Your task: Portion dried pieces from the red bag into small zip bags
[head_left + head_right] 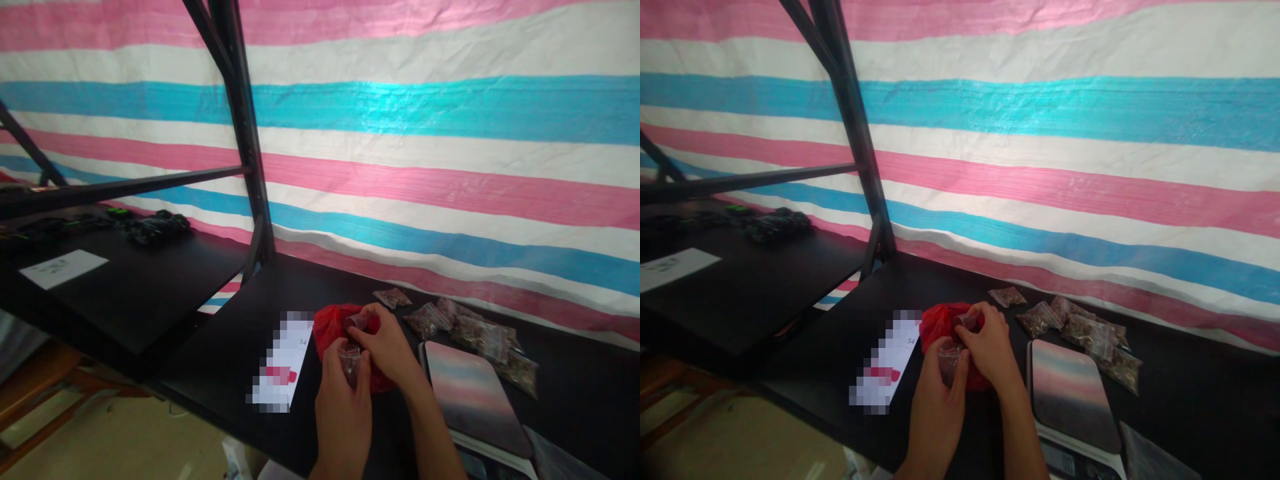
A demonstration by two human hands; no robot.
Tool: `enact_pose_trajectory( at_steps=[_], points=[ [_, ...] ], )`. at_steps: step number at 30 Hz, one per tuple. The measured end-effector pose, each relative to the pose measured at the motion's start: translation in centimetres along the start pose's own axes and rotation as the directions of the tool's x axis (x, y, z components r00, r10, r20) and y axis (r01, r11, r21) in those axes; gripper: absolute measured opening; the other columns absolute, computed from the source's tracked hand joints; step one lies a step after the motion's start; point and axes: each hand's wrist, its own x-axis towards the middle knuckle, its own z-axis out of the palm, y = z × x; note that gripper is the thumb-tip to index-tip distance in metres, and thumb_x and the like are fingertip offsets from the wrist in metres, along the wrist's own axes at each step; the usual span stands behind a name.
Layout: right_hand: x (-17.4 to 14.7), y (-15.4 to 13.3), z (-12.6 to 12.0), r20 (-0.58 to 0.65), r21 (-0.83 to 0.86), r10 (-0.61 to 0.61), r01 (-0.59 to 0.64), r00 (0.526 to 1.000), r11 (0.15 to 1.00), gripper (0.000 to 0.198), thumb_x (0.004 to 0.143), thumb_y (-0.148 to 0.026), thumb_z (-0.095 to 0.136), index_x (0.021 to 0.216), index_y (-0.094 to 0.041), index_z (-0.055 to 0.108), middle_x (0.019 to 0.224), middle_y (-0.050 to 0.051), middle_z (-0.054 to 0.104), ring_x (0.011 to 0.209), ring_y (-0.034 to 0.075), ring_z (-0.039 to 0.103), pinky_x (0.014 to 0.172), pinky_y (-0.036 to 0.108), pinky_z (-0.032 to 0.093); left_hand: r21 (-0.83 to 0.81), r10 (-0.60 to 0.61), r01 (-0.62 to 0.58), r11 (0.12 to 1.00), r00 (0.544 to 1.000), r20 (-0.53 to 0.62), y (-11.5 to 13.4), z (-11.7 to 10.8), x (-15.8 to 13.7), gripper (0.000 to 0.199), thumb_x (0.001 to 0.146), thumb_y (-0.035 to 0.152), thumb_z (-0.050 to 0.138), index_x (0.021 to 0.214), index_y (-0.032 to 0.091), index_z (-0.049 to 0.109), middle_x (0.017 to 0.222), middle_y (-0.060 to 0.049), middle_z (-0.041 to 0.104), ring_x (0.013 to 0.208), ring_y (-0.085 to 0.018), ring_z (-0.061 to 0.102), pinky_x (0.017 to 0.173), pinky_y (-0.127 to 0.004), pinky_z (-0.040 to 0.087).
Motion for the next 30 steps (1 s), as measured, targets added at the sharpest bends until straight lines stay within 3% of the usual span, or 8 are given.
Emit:
enact_pose_trajectory(
  at_steps=[4,7,13,18,23,30],
  points=[
    [-0.4,0.9,-1.1,-0.126,-0.235,-0.033,0.002,0.992,0.972,0.016,0.081,-0.012,0.077,0.091,-0.025,0.076,0.109,0.008,0.073,0.107,0.033,0.063,0.09,0.042,0.043,0.015,-0.051,0.051,0.999,0.999,-0.013,0.1,0.2,0.7,0.048,0.103,0.056,0.05,0.136,0.022,0.059,0.141,-0.018,0.071,0.122,-0.035,0.074,0.097,-0.049,0.059],
    [-0.5,1.7,-1.3,-0.091,-0.287,-0.049,0.021,0.995,0.958,0.021,0.083,-0.009,0.075,0.094,-0.026,0.08,0.114,0.007,0.072,0.109,0.031,0.064,0.09,0.041,0.044,0.044,-0.091,0.092,0.995,0.995,-0.026,0.1,0.4,1.2,0.049,0.102,0.057,0.049,0.135,0.023,0.059,0.14,-0.017,0.07,0.123,-0.036,0.071,0.098,-0.051,0.058],
    [-0.3,2.4,-1.5,-0.07,-0.202,-0.032,0.018,0.997,0.979,0.02,0.09,-0.013,0.072,0.101,-0.026,0.084,0.117,0.009,0.076,0.114,0.032,0.068,0.097,0.043,0.047,0.131,0.13,-0.11,0.985,0.979,-0.157,-0.7,1.0,1.8,0.039,0.099,0.053,0.055,0.118,0.021,0.068,0.131,-0.018,0.068,0.128,-0.04,0.059,0.108,-0.062,0.05],
    [0.0,2.2,-1.1,-0.083,-0.136,-0.096,0.085,0.992,0.987,0.019,0.09,-0.012,0.072,0.098,-0.024,0.084,0.115,0.008,0.079,0.112,0.031,0.07,0.103,0.044,0.048,0.227,0.224,-0.181,0.957,0.958,-0.18,-1.7,1.8,2.1,0.031,0.098,0.045,0.058,0.113,0.022,0.072,0.133,-0.016,0.069,0.131,-0.042,0.052,0.113,-0.07,0.041],
    [0.5,2.1,0.2,-0.105,-0.068,-0.088,0.081,0.991,0.994,0.017,0.088,-0.013,0.073,0.096,-0.023,0.084,0.116,0.008,0.08,0.113,0.03,0.07,0.105,0.044,0.048,0.065,0.194,-0.186,0.98,0.97,-0.148,-1.6,2.1,2.4,0.03,0.096,0.045,0.06,0.11,0.02,0.071,0.123,-0.016,0.072,0.138,-0.042,0.048,0.117,-0.066,0.039],
    [0.3,1.5,0.0,0.028,0.014,-0.039,0.039,0.999,0.999,0.016,0.09,-0.02,0.072,0.099,-0.023,0.084,0.113,0.007,0.082,0.112,0.029,0.071,0.105,0.043,0.047,-0.269,-0.039,0.022,0.963,0.998,-0.058,0.2,1.4,3.0,0.047,0.091,0.062,0.064,0.107,0.018,0.069,0.107,-0.013,0.074,0.099,-0.032,0.072,0.095,-0.052,0.057]
  ],
)
